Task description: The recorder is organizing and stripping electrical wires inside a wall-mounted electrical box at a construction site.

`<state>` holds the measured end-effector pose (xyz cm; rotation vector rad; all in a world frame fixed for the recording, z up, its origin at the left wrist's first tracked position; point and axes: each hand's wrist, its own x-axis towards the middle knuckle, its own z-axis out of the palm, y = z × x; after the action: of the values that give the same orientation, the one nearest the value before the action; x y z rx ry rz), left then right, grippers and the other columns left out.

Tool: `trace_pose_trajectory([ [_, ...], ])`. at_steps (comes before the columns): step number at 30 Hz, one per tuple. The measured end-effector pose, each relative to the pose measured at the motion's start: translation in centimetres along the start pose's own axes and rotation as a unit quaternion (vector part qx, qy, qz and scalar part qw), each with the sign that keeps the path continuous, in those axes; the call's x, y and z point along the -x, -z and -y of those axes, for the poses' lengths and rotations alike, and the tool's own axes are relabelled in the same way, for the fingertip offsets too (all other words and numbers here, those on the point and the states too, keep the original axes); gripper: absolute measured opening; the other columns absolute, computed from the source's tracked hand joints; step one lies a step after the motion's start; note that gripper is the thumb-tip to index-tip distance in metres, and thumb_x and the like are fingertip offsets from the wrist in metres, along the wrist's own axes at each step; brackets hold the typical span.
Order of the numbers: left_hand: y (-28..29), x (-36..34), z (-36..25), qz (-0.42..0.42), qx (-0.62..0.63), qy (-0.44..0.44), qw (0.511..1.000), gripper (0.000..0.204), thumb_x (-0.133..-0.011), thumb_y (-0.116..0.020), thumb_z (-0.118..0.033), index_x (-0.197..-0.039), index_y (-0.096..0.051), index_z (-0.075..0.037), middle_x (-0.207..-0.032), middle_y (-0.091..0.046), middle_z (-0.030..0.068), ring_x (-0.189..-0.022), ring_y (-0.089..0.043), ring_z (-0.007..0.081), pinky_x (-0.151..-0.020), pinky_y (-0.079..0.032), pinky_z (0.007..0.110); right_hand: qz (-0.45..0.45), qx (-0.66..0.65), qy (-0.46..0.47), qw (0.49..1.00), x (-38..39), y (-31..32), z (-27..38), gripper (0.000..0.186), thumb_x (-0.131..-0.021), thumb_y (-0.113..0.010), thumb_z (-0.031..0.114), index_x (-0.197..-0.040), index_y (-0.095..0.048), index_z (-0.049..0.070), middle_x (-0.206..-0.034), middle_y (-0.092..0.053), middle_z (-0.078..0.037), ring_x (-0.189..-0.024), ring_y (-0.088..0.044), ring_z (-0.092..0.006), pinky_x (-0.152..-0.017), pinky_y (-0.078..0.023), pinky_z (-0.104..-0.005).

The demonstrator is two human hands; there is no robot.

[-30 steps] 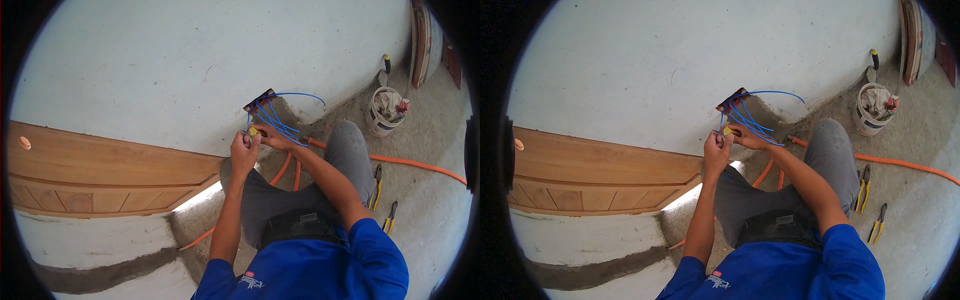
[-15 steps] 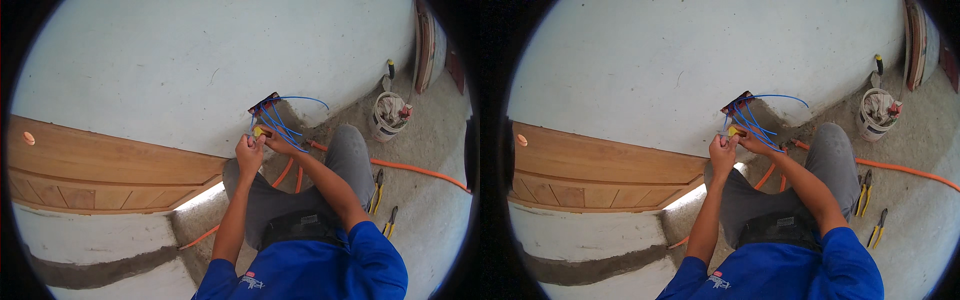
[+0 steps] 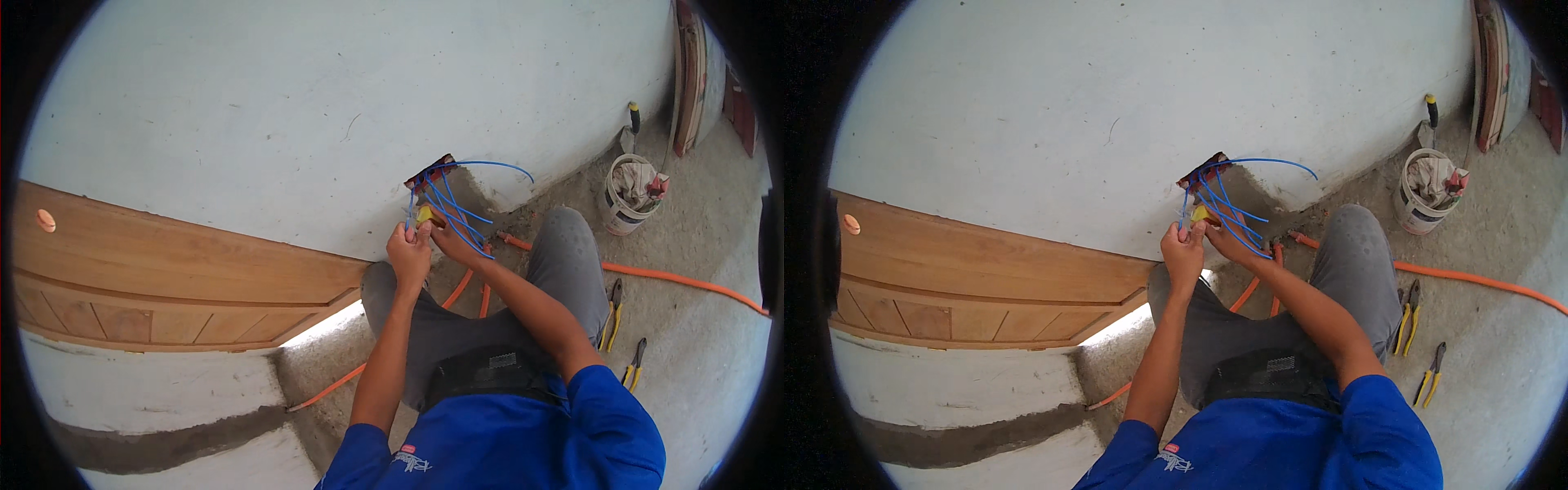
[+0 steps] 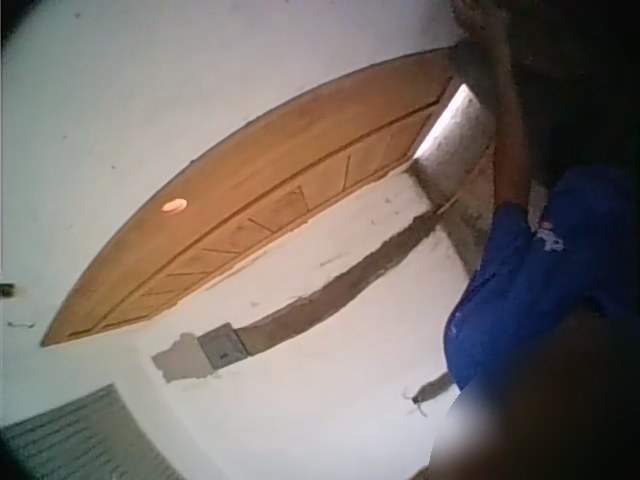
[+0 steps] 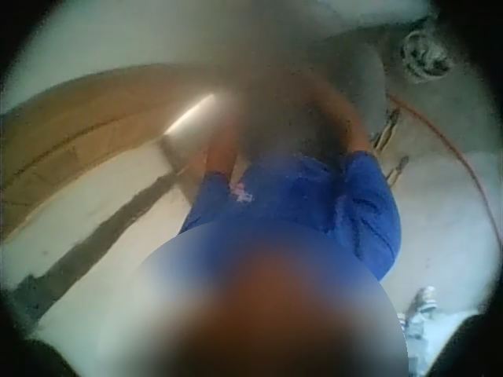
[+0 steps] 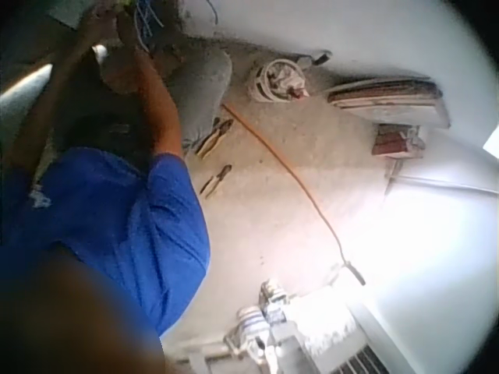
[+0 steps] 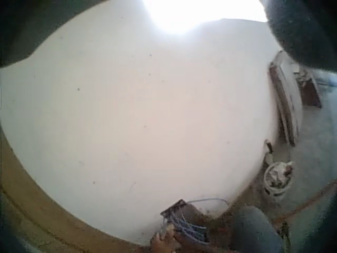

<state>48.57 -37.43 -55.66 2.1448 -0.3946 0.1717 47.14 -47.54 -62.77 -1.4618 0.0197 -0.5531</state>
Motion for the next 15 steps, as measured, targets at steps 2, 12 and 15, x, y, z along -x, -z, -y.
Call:
trace_pose_trajectory([
  [2,0.1,0.1,0.7,-0.001,0.010,0.005,1.000,0.048,-0.085,-0.072,-0.030,-0.064,-0.038,-0.003,-0.055,-0.036,0.0022,-0.053,-0.032,0.0132,-0.048,-0.031,0.033,-0.035,0.080,0.039,0.995,0.4,-0.1,0.8,0.035,-0.089,-0.060,0.017,-0.121,-0.057,0.002,-0.112,-0.062,-0.017,-0.097,-0.063,-0.0261,-0.083,-0.048,-0.0359],
  [12,-0.2,1.3,3.5,0.030,0.220,0.003,0.975,0.034,-0.099,-0.049,-0.026,-0.072,-0.041,-0.006,-0.061,-0.033,-0.0065,-0.053,-0.031,0.0052,-0.045,-0.025,0.027,-0.016,0.189,0.002,0.982,1.2,1.3,4.6,0.039,-0.090,-0.062,0.028,-0.113,-0.056,-0.003,-0.092,-0.062,-0.018,-0.085,-0.063,-0.0266,-0.075,-0.049,-0.0386],
  [15,-0.2,1.1,4.2,0.055,0.212,0.003,0.976,0.033,-0.102,-0.040,-0.023,-0.074,-0.043,-0.007,-0.063,-0.034,-0.0068,-0.055,-0.033,0.0054,-0.047,-0.028,0.026,0.009,0.057,-0.074,0.996,0.4,0.4,5.0,0.036,-0.093,-0.060,0.029,-0.109,-0.056,-0.003,-0.086,-0.061,-0.015,-0.079,-0.061,-0.0223,-0.072,-0.049,-0.0347],
])
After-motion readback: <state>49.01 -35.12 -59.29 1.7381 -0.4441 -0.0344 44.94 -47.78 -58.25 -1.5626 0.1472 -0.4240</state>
